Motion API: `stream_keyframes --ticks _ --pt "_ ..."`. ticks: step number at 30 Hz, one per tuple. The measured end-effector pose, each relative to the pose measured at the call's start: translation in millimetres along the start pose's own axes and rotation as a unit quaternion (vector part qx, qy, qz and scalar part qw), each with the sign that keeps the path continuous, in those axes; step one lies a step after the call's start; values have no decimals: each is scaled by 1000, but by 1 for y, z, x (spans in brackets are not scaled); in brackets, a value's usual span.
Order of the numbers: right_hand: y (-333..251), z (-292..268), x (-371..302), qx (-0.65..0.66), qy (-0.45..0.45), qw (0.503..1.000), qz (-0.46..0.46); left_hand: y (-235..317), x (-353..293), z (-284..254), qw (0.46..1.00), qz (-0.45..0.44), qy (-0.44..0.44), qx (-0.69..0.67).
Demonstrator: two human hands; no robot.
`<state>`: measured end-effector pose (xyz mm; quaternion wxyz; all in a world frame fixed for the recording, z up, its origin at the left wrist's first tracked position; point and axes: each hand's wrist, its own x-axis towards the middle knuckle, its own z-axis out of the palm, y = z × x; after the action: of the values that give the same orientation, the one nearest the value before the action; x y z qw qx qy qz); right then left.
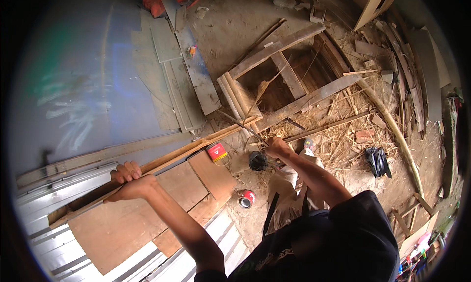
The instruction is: The person holds a long wooden stick and uses a knife to shave thin strips from its surface. The person repeatedly rotates the stick and continues shaving along its length, producing wood shavings that fall to the floor.
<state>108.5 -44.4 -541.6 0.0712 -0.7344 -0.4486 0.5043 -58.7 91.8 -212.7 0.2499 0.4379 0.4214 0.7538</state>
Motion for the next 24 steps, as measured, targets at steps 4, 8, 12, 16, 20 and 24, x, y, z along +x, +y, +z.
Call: stream_keyframes --ticks 4,8,12,16,20,24 --pt "-1 24 13 93 -29 980 -171 -83 -58 5 985 -159 66 -24" --pt "2 27 5 154 -18 983 -95 -98 -43 -2 994 -104 28 -34" --pt "26 11 -11 148 7 987 -69 -48 -5 8 998 -70 -3 6" --pt "21 6 -31 199 37 972 -115 1 2 35 998 -63 -13 -14" --pt "21 4 -51 240 66 961 -117 30 -5 51 998 -33 -26 43" --pt "33 -7 -65 250 80 957 -121 31 -18 61 998 -62 1 21"
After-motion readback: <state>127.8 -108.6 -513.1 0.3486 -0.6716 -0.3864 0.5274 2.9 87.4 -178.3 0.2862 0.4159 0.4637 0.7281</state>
